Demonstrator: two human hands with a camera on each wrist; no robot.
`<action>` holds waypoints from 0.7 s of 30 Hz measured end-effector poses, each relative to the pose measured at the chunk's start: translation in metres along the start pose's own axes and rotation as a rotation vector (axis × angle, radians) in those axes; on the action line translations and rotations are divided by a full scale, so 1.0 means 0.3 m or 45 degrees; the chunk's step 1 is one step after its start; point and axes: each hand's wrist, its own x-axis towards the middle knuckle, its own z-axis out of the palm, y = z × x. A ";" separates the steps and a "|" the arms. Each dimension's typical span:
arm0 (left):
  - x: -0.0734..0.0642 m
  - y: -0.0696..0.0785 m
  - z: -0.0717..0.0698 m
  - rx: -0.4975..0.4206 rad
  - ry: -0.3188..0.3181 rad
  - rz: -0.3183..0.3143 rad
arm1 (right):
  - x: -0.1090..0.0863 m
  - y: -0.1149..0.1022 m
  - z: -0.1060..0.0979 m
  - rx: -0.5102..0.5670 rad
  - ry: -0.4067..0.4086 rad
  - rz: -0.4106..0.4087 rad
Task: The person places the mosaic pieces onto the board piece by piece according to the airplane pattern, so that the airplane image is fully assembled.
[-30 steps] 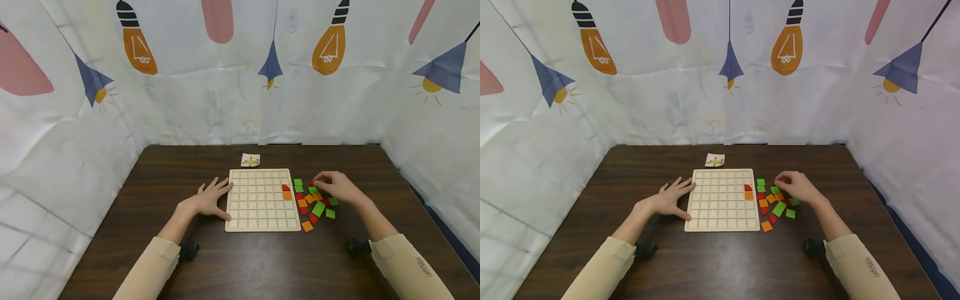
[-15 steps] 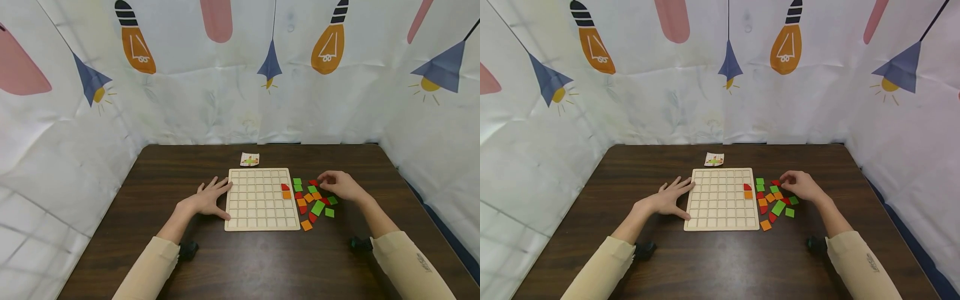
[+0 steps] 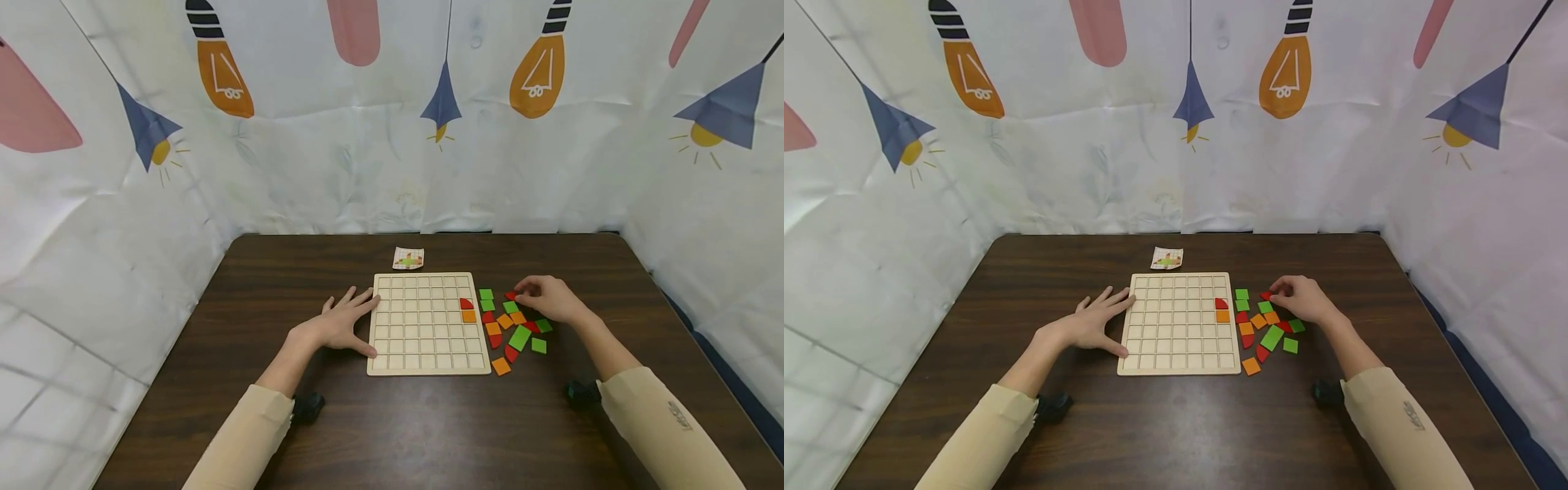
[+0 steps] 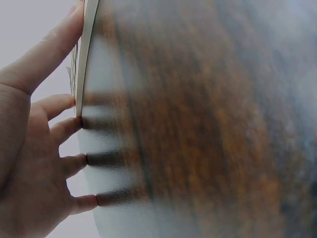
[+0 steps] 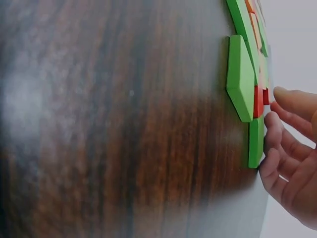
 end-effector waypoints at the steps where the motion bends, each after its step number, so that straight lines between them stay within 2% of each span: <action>1: -0.002 0.001 -0.001 0.002 -0.002 -0.001 | 0.001 -0.002 0.001 -0.003 0.005 0.003; 13: 0.000 0.000 0.000 0.008 0.009 0.008 | 0.012 -0.003 0.003 -0.064 0.091 0.004; 21: 0.004 -0.005 0.004 0.006 0.011 0.012 | 0.014 0.008 0.014 -0.049 0.091 0.034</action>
